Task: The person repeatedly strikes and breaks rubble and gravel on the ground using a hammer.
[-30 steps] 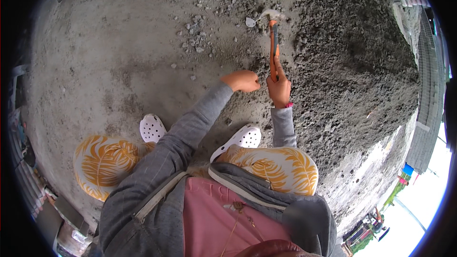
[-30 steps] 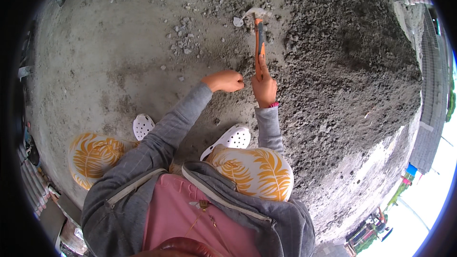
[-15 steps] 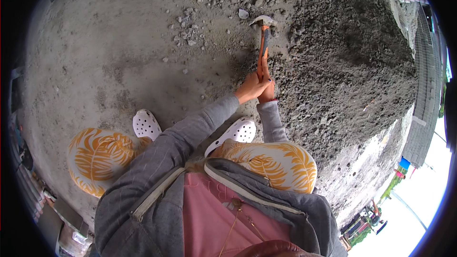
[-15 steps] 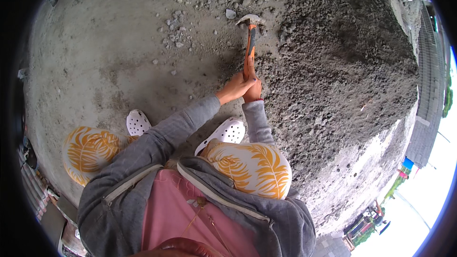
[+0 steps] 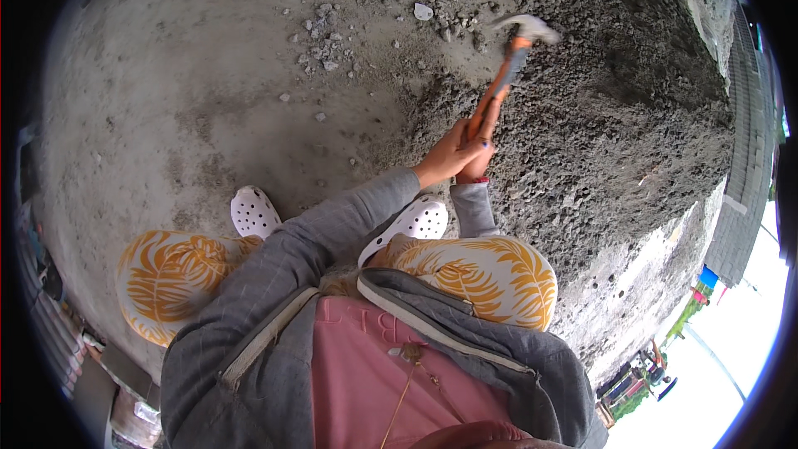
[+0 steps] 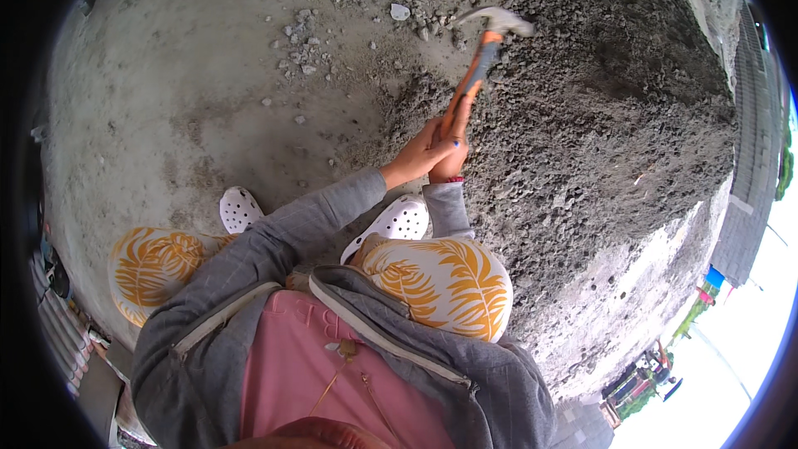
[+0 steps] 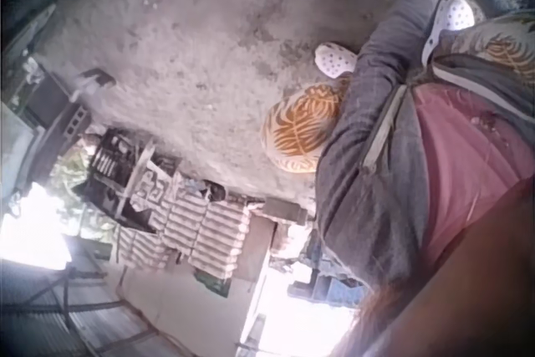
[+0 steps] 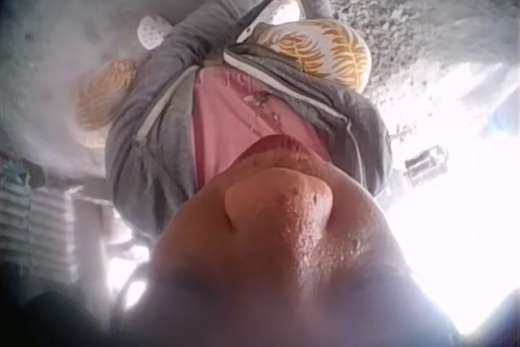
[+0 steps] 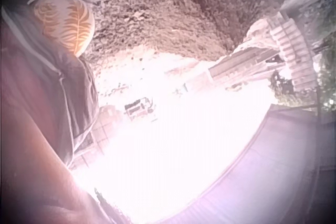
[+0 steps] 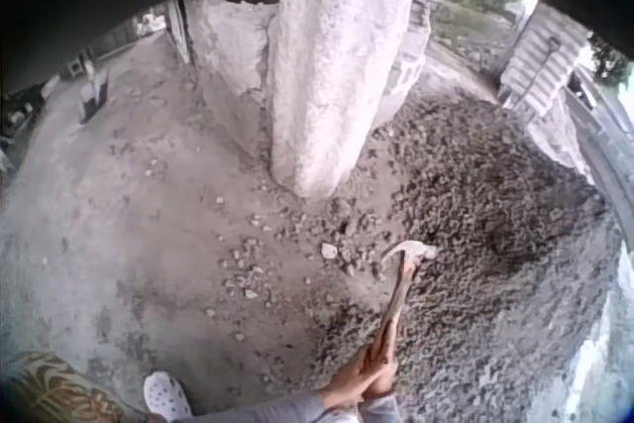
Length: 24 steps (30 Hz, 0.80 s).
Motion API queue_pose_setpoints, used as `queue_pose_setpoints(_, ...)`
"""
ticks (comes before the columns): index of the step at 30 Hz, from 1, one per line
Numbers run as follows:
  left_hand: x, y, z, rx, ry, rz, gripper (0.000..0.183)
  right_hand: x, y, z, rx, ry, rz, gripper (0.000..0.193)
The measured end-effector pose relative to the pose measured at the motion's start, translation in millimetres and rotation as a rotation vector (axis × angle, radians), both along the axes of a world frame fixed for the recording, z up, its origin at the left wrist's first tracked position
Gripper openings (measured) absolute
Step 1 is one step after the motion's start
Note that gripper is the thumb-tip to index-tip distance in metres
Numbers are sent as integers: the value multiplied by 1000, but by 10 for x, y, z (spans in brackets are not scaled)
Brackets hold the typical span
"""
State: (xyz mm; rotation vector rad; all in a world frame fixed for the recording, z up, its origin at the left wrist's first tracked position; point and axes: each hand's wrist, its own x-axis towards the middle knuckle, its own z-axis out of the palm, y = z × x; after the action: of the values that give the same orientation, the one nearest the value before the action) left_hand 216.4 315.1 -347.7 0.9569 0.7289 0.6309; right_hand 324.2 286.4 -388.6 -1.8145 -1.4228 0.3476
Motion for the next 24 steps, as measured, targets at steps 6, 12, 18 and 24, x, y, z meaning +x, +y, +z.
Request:
queue_pose_setpoints(6,75,-114,-161,-215,189,-18,56,-8,-55,-29,-317,-85,171,58)
queue_pose_setpoints(12,71,119,669,244,138,75,56,-266,363,1133,51,66,-69,56)
queue_pose_setpoints(18,38,-46,368,312,190,132,49,-190,54,588,42,102,-23,60)
queue_pose_setpoints(24,151,-490,-130,-341,421,44,53,-109,-343,-143,-368,-30,92,57)
